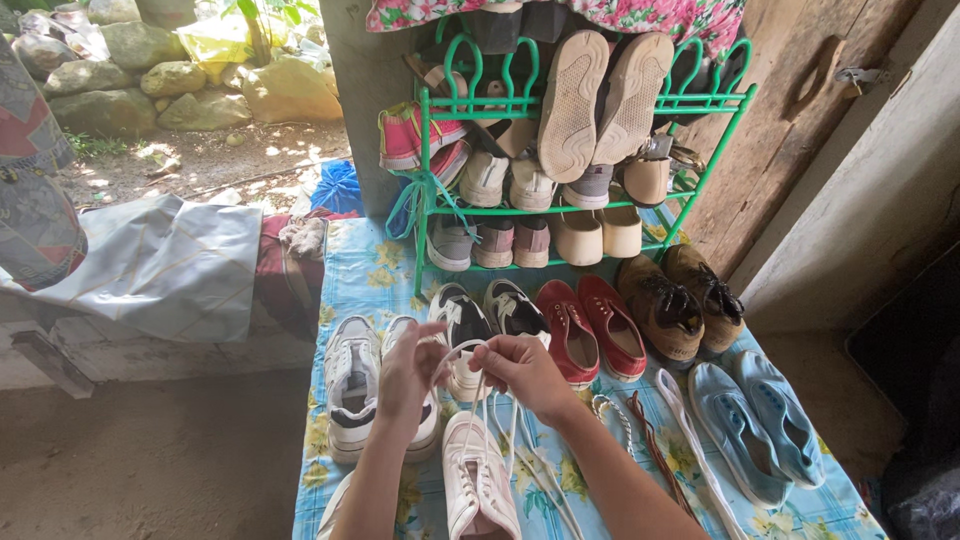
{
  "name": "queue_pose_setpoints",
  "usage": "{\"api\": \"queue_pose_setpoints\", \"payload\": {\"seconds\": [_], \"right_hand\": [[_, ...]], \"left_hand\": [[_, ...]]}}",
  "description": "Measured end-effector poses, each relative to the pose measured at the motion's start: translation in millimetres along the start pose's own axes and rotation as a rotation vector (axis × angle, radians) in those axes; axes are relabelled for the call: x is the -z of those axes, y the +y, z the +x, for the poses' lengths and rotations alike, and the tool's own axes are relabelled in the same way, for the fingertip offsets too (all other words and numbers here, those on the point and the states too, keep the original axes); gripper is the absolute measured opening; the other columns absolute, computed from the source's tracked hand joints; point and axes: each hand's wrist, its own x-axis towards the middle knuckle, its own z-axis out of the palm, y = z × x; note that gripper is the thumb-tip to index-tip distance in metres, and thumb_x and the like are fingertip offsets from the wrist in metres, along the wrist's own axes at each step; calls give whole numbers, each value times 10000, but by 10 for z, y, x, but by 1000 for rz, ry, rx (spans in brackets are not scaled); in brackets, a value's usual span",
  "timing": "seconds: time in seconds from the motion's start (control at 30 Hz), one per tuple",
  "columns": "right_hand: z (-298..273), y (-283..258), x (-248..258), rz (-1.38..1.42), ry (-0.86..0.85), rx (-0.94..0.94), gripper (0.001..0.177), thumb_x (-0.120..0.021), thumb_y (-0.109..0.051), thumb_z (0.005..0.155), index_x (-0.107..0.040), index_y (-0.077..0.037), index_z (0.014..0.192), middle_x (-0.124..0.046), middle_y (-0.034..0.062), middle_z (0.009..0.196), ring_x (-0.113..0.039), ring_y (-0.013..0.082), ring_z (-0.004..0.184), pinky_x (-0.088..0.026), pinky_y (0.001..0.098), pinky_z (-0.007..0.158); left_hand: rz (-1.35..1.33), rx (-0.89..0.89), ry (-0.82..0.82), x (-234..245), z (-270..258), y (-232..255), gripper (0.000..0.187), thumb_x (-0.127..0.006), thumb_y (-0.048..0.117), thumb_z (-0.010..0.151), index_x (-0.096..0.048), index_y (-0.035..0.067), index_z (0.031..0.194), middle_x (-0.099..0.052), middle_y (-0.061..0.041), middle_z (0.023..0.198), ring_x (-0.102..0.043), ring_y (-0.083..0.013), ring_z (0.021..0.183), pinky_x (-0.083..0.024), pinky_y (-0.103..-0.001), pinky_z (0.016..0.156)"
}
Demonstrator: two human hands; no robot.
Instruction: The person removes laces from several pairs of shoes on a table and then relaces them. They handle multiple lace types and shoe pairs, threading laces through eyelets and tying knots.
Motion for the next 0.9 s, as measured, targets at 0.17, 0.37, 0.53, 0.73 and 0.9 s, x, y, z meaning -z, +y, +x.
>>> {"api": "queue_pose_setpoints", "payload": {"seconds": [0.17, 0.37, 0.53, 0.73, 0.9], "right_hand": [[-161, 9, 88, 27, -142, 12, 212, -704, -185, 963, -788, 5, 1005, -644, -12, 714, -511, 53, 630, -408, 235, 579], [-366, -72, 119, -7, -590, -114, 239, -733, -183, 957, -750, 24, 1075, -702, 32, 840, -624, 87, 706, -492, 261, 650], [-461, 9, 143, -102, -733, -420, 327, -676, -288, 979, -720, -5, 1138, -754, 40, 983, -680, 117, 722, -518, 249, 636], [-411, 665, 253, -763, -605, -720, 460, -710, -419, 929, -698, -56, 1212, -736, 129, 1146, -746, 214, 895, -598, 328, 775], [-391, 1337, 207, -945, -383, -421, 505, -780, -345, 831, -677, -166, 1292, -658, 122, 1347, -633, 260, 1204, -479, 361, 1034]], "left_hand": [[384, 452, 115, 488, -9, -920, 303, -577, 293, 1002, -635, -4, 1015, -600, -57, 694, -512, -153, 506, -418, -316, 462], [410, 648, 109, 714, -180, -1723, 221, -789, 169, 821, -719, 4, 951, -733, -102, 737, -720, -214, 632, -573, -322, 551], [610, 586, 187, 829, -157, -1810, 187, -815, 14, 746, -769, -11, 926, -743, -101, 729, -701, -182, 624, -579, -318, 534], [747, 648, 107, 978, -236, -1647, 157, -825, 101, 752, -816, 14, 883, -766, -74, 752, -733, -139, 638, -526, -286, 517], [826, 609, 102, 926, -313, -1656, 161, -786, 155, 742, -785, 37, 851, -789, -49, 767, -742, -121, 643, -536, -279, 547]]}}
